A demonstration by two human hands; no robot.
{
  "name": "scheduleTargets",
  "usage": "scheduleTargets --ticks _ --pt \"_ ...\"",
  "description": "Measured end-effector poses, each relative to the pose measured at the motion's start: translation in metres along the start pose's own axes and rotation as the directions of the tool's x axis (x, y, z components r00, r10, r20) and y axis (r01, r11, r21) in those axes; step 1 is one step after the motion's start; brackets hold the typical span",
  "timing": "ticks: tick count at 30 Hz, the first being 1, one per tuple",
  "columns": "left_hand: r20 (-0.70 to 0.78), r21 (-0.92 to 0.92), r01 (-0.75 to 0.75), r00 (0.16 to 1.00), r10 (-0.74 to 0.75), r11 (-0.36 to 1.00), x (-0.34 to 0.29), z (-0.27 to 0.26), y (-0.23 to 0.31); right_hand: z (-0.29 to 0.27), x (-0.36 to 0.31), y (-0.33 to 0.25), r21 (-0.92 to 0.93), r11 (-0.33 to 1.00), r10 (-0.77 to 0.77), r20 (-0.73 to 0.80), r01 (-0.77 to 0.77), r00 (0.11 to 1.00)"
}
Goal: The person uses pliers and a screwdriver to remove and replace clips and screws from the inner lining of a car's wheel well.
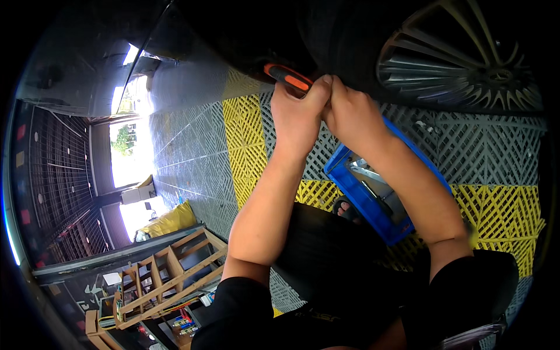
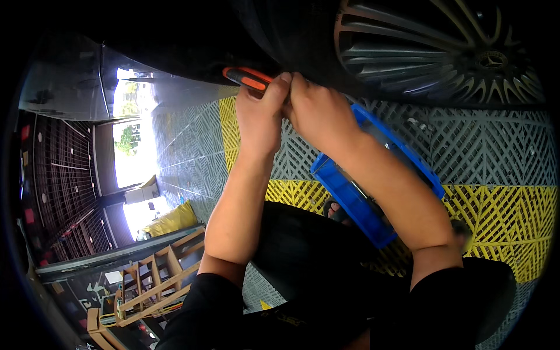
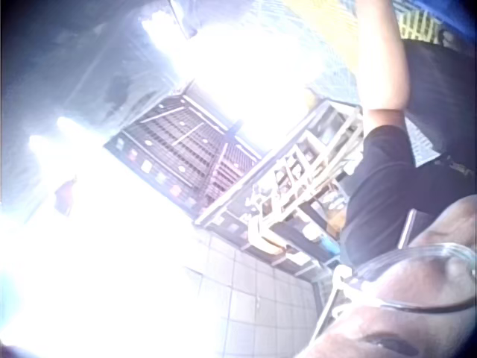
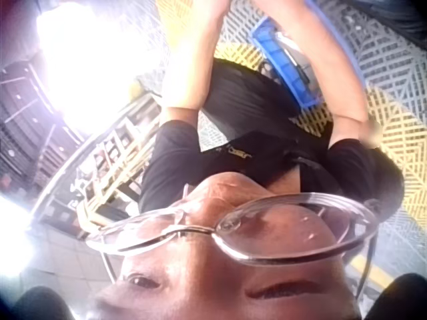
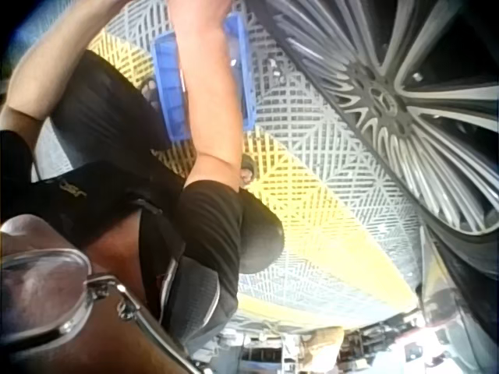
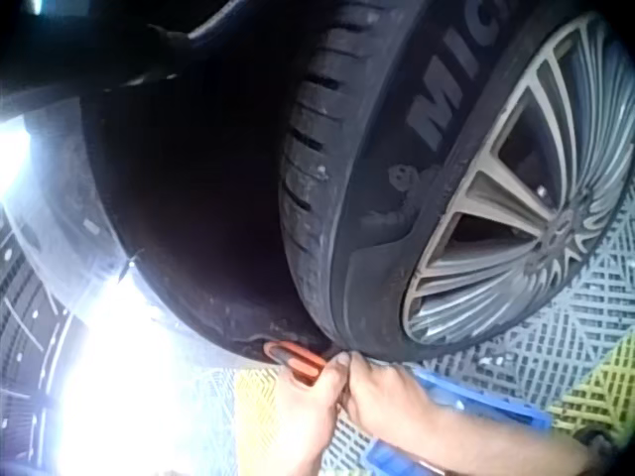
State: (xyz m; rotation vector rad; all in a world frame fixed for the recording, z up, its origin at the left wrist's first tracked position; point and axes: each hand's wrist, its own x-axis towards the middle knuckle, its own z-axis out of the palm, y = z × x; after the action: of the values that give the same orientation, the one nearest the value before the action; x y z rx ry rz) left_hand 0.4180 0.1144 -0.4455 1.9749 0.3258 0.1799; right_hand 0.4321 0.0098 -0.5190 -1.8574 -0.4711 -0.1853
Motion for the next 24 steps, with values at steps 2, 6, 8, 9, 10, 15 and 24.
scheduleTargets --ticks 2,6,8,9,10,15,24 --pt "-0.032 -0.066 0.011 0.999 -0.013 0.998 -0.001 0.005 0.004 -0.005 0.003 -0.002 0.013 1.000 0.010 0.040 -0.010 0.999" --pt "-0.075 -0.178 0.051 0.995 -0.065 0.983 -0.003 0.005 0.008 -0.010 0.009 -0.009 0.034 0.999 0.023 0.096 -0.026 0.995" --pt "-0.114 -0.185 0.018 0.993 -0.040 0.983 -0.005 0.009 0.010 -0.009 0.009 -0.010 0.034 0.999 0.019 0.065 -0.021 0.998" --pt "-0.093 -0.189 0.042 0.994 -0.060 0.981 -0.003 0.008 0.011 -0.013 0.011 -0.010 0.054 0.997 0.045 0.106 -0.051 0.993" --pt "-0.084 -0.209 0.059 0.993 -0.078 0.976 -0.004 0.008 0.011 -0.017 0.012 -0.011 0.060 0.996 0.061 0.136 -0.069 0.989" --pt "-0.032 -0.160 0.077 0.996 -0.084 0.984 -0.008 0.008 0.006 -0.004 0.000 -0.007 0.174 0.979 0.091 0.100 -0.108 0.991" --pt "0.089 -0.040 0.144 0.986 -0.140 0.989 -0.011 -0.002 -0.006 0.022 -0.014 0.006 0.262 0.954 0.136 0.054 -0.145 0.989"
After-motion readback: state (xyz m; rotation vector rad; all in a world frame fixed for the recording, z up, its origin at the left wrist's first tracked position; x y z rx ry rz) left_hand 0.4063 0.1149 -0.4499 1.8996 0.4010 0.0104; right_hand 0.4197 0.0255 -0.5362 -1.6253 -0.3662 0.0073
